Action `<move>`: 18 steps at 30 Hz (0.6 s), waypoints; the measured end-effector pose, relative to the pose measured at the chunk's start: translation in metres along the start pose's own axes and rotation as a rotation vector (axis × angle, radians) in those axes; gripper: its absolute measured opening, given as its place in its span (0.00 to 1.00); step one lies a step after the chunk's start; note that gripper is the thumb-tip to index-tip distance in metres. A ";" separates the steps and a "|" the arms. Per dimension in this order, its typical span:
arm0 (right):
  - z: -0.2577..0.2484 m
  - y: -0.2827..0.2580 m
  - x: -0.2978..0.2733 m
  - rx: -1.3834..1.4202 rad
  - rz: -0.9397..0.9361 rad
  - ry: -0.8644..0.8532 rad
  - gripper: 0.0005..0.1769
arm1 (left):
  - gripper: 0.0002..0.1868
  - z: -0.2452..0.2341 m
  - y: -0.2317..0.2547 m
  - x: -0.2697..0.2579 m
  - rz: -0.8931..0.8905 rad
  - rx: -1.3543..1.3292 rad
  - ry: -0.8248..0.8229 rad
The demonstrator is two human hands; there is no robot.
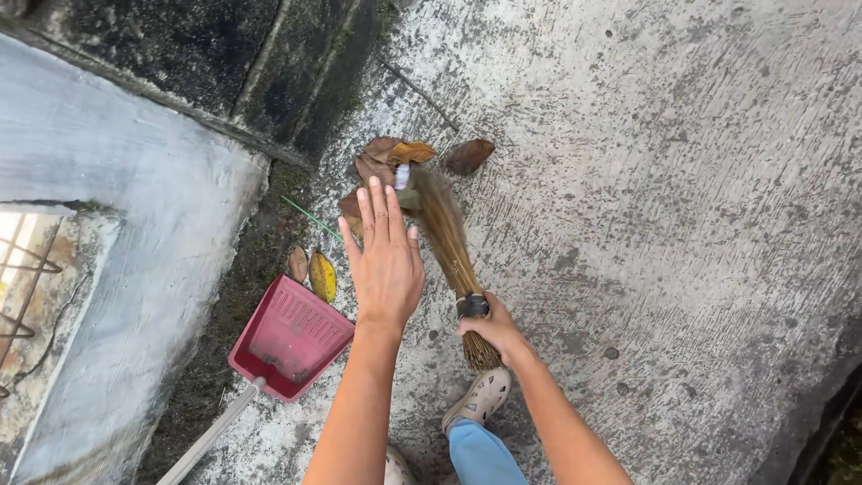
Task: The person is sweeping dry leaves on an outdoor concrete path using a broom and a dustpan.
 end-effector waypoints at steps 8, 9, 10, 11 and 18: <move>-0.077 -0.061 -0.010 -0.113 -0.064 0.110 0.63 | 0.33 0.005 0.026 0.031 0.006 -0.024 0.029; -0.083 -0.081 -0.016 -0.051 0.015 0.151 0.63 | 0.33 0.007 0.028 0.035 0.008 -0.046 0.034; -0.093 -0.074 0.002 -0.048 0.016 0.149 0.63 | 0.33 0.009 0.030 0.038 0.009 -0.043 0.032; -0.105 -0.068 0.019 -0.112 -0.054 0.260 0.62 | 0.33 0.010 0.033 0.042 0.012 -0.032 0.035; -0.073 -0.029 0.078 -0.332 -0.062 0.278 0.60 | 0.34 0.017 0.041 0.083 0.030 -0.020 0.002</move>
Point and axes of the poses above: each hand's wrist, its own x-axis towards the middle knuckle, its own z-axis out of the palm, y = z × x, the point moved 1 cm from there along x, towards the middle knuckle, and after that the axes turned 6 degrees about x, right-handed, at the moved point
